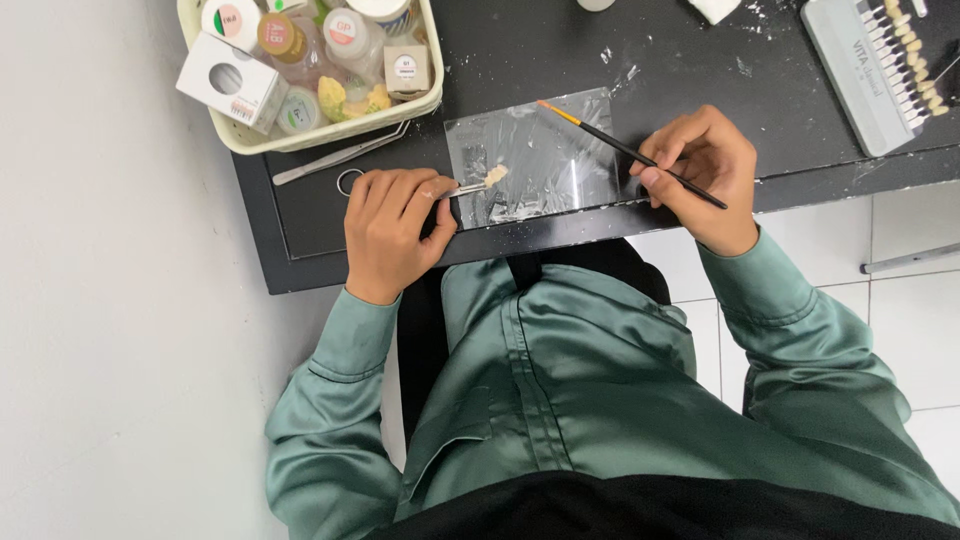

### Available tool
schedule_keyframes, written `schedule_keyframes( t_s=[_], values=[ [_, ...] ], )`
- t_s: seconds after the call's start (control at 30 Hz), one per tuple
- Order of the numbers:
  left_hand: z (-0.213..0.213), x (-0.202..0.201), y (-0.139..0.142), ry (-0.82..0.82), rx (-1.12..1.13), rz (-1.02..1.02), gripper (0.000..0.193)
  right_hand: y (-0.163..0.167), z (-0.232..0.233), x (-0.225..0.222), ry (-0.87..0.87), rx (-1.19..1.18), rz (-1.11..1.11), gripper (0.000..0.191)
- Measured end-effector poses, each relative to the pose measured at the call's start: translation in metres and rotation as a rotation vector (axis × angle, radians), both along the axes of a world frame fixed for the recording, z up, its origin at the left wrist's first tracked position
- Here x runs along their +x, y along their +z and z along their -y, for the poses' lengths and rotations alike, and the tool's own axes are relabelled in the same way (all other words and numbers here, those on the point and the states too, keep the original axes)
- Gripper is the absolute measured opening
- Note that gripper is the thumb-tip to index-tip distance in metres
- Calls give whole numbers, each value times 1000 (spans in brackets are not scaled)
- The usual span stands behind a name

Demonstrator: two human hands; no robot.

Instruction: The person sits at a dental laboratory bench and uses a small brush to apply and shape a pale ceramic or porcelain paste onto a small dental prosthesis held in a pair of tweezers over a plastic sheet. They repeatedly draw material from the paste blob and work it onto the restoration, with a VITA shade guide and porcelain powder jars on the bench.

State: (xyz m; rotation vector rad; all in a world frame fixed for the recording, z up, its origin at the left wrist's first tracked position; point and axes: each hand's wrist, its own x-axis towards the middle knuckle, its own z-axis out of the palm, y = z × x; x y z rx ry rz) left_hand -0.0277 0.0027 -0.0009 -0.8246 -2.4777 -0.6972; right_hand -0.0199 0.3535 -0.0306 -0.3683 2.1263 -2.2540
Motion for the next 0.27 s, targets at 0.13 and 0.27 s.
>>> schedule_keyframes(
  t_s=[0.13, 0.27],
  values=[
    [1, 0, -1, -3, 0, 2, 23, -8, -1, 2, -28, -8, 41, 25],
    [1, 1, -2, 5, -8, 8, 23, -12, -5, 6, -34, 36, 10, 25]
  ],
)
